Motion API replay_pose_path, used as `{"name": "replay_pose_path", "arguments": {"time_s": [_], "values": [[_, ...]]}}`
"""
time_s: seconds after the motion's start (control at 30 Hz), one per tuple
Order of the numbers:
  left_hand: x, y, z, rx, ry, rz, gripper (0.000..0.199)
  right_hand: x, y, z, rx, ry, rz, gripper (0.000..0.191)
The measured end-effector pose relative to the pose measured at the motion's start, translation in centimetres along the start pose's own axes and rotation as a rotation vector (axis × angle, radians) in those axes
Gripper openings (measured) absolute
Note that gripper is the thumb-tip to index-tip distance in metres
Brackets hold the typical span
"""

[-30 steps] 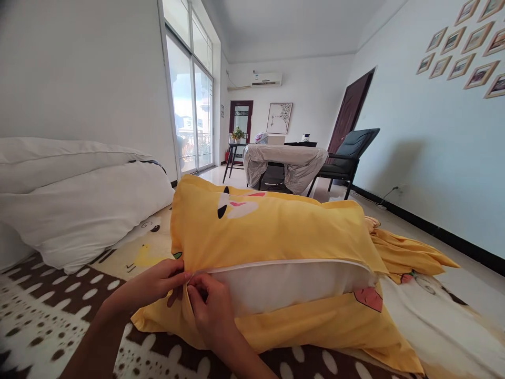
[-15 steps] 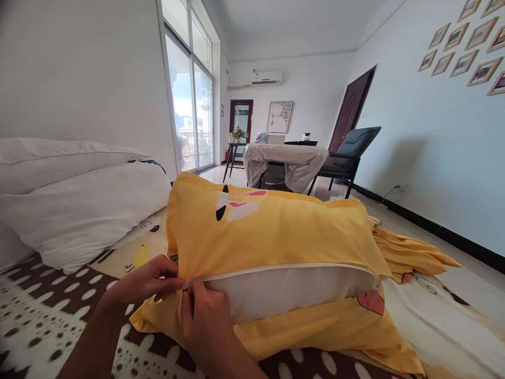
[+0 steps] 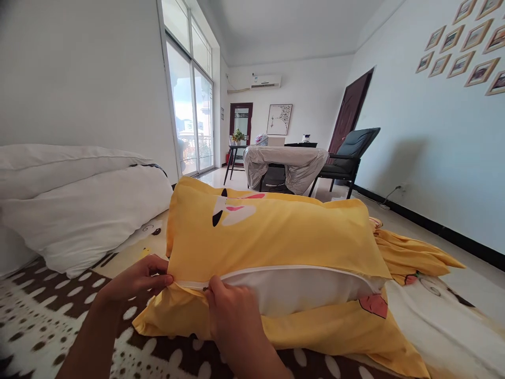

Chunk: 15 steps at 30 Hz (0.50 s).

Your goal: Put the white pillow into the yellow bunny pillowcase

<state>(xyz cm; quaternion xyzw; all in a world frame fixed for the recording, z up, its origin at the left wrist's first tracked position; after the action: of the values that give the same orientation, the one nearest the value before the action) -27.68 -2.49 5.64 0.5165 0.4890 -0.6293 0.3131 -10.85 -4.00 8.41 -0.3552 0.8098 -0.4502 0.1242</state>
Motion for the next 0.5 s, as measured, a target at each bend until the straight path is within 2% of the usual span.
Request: {"name": "replay_pose_path", "arguments": {"time_s": [0.1, 0.23, 0.33, 0.4, 0.5], "values": [[0.0, 0.0, 0.1, 0.011, -0.014, -0.012, 0.042, -0.2, -0.7, 0.7, -0.073, -0.101, 0.082, 0.019], [-0.1, 0.4, 0.2, 0.018, -0.047, -0.059, 0.044, -0.3, -2.0, 2.6, -0.293, -0.224, 0.174, 0.02], [-0.2, 0.7, 0.3, 0.008, -0.065, -0.147, 0.043, -1.1, -2.6, 3.8, -0.405, -0.184, 0.2, 0.02], [-0.3, 0.4, 0.4, -0.03, -0.071, -0.2, 0.043, -2.1, -2.7, 4.0, -0.376, -0.108, 0.095, 0.017], [-0.2, -0.1, 0.4, -0.072, -0.094, -0.231, 0.042, -3.2, -2.2, 3.9, -0.257, -0.029, -0.108, 0.017]]}}
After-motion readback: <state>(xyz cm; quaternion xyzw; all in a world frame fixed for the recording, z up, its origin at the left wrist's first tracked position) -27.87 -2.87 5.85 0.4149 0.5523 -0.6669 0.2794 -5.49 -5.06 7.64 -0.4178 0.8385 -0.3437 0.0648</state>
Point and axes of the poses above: each hand's wrist, its own z-axis away from the middle knuckle, its own y-axis out of the palm, x = y × z, the point moved 9 cm from there along -z, towards the middle knuckle, and after that the axes turned 9 degrees about z, right-handed, at the moved point
